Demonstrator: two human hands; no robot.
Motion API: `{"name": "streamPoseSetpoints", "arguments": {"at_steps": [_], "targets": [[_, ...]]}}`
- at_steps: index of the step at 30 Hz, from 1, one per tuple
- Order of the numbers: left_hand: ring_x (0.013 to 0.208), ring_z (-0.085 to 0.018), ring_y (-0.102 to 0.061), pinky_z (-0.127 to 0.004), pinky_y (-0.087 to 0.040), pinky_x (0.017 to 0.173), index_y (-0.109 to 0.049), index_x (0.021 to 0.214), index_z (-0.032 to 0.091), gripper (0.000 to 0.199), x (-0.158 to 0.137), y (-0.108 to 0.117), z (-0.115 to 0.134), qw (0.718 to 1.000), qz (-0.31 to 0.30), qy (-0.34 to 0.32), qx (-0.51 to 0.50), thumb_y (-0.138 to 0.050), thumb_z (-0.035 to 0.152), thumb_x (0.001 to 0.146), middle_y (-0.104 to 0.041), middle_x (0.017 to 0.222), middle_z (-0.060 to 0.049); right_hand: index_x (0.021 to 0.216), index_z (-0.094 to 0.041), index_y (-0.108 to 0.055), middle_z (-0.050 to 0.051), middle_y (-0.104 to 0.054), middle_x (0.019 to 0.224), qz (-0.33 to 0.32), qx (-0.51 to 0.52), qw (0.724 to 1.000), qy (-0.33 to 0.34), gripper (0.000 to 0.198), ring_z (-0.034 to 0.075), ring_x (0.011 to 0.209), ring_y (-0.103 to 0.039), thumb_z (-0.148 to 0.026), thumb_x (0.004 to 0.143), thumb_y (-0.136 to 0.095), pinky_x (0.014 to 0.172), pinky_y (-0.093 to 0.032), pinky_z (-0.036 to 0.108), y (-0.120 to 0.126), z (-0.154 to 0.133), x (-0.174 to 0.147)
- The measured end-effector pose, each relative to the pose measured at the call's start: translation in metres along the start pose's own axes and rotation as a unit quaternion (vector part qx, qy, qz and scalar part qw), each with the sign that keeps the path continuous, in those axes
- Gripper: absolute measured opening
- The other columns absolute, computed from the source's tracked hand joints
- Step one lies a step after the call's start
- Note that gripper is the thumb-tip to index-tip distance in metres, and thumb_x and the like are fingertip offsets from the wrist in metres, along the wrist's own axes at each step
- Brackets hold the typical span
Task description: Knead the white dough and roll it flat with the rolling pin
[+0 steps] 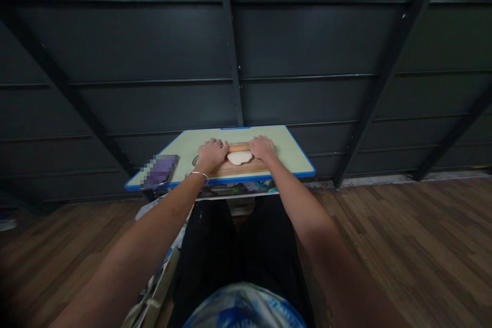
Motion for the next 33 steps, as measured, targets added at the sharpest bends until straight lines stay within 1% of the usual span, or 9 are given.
{"name": "streamPoseSetpoints", "arguments": {"at_steps": [5,11,14,17,22,28,30,33], "targets": [[0.125,-0.039,-0.062,-0.048,-0.045,0.1,-0.07,0.141,0.016,0.061,-0.001,-0.002,-0.001,0.999,-0.022,-0.028,0.012,-0.024,0.042,0.11,-0.07,0.135,-0.023,0.134,-0.013,-0.07,0.018,-0.069,0.142,0.017,0.003,1.0,0.012,0.048,0.029,0.132,-0.062,-0.028,0.112,-0.031,0.108,-0.046,0.036,0.001,-0.001,-0.003],[0.119,-0.04,-0.067,-0.05,-0.048,0.096,-0.07,0.143,0.019,0.061,0.002,-0.008,-0.003,0.999,-0.022,-0.045,0.016,-0.025,0.042,0.11,-0.073,0.131,-0.022,0.132,-0.013,-0.071,0.018,-0.071,0.139,-0.001,-0.009,0.999,0.031,0.047,0.029,0.129,-0.065,-0.026,0.113,-0.031,0.107,-0.045,0.035,0.002,-0.002,-0.005],[0.117,-0.04,-0.068,-0.05,-0.048,0.096,-0.073,0.138,0.017,0.064,0.003,-0.008,-0.005,0.999,-0.017,-0.035,0.013,-0.023,0.045,0.11,-0.074,0.128,-0.023,0.134,-0.013,-0.072,0.019,-0.071,0.14,-0.01,-0.01,0.999,0.032,0.051,0.028,0.128,-0.066,-0.029,0.114,-0.028,0.106,-0.046,0.036,0.002,-0.003,-0.005],[0.117,-0.04,-0.069,-0.05,-0.048,0.096,-0.075,0.135,0.016,0.064,0.002,-0.007,-0.003,0.999,-0.009,-0.042,0.009,-0.023,0.045,0.11,-0.075,0.126,-0.023,0.134,-0.011,-0.072,0.02,-0.072,0.14,-0.013,-0.011,1.0,0.025,0.055,0.028,0.128,-0.067,-0.033,0.116,-0.025,0.106,-0.046,0.036,0.002,-0.003,-0.006],[0.114,-0.04,-0.071,-0.049,-0.049,0.095,-0.079,0.123,0.011,0.068,0.0,-0.004,-0.004,1.0,0.003,-0.015,0.001,-0.023,0.048,0.11,-0.076,0.122,-0.024,0.132,-0.01,-0.074,0.021,-0.073,0.136,0.001,-0.016,0.999,0.03,0.059,0.03,0.125,-0.069,-0.035,0.116,-0.022,0.104,-0.047,0.037,0.001,-0.003,-0.009],[0.117,-0.04,-0.069,-0.051,-0.047,0.098,-0.075,0.134,0.014,0.063,-0.004,-0.005,-0.003,0.999,-0.008,-0.052,0.01,-0.025,0.043,0.11,-0.075,0.125,-0.024,0.13,-0.009,-0.074,0.02,-0.074,0.136,0.014,-0.006,1.0,0.023,0.059,0.03,0.125,-0.069,-0.034,0.116,-0.023,0.104,-0.046,0.037,0.002,-0.003,-0.012],[0.117,-0.04,-0.069,-0.051,-0.047,0.098,-0.075,0.134,0.013,0.063,-0.005,-0.004,-0.003,0.998,-0.005,-0.057,0.009,-0.024,0.043,0.111,-0.075,0.125,-0.024,0.13,-0.009,-0.074,0.021,-0.073,0.137,0.017,-0.002,1.0,0.021,0.057,0.03,0.126,-0.068,-0.034,0.116,-0.024,0.105,-0.045,0.037,0.002,-0.004,-0.014],[0.117,-0.037,-0.07,-0.05,-0.047,0.1,-0.076,0.13,0.012,0.063,-0.004,-0.004,-0.003,0.999,0.0,-0.05,0.007,-0.024,0.043,0.111,-0.076,0.126,-0.023,0.131,-0.008,-0.072,0.022,-0.072,0.137,0.022,0.006,1.0,0.021,0.056,0.03,0.127,-0.068,-0.034,0.116,-0.025,0.106,-0.044,0.037,0.003,-0.004,-0.017]]}}
Point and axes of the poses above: each hand's wrist, its own x-axis towards the middle knuckle, its own y-axis out of the back of the hand, z = x × y, the point moved 4 cm from there along x, towards the middle knuckle
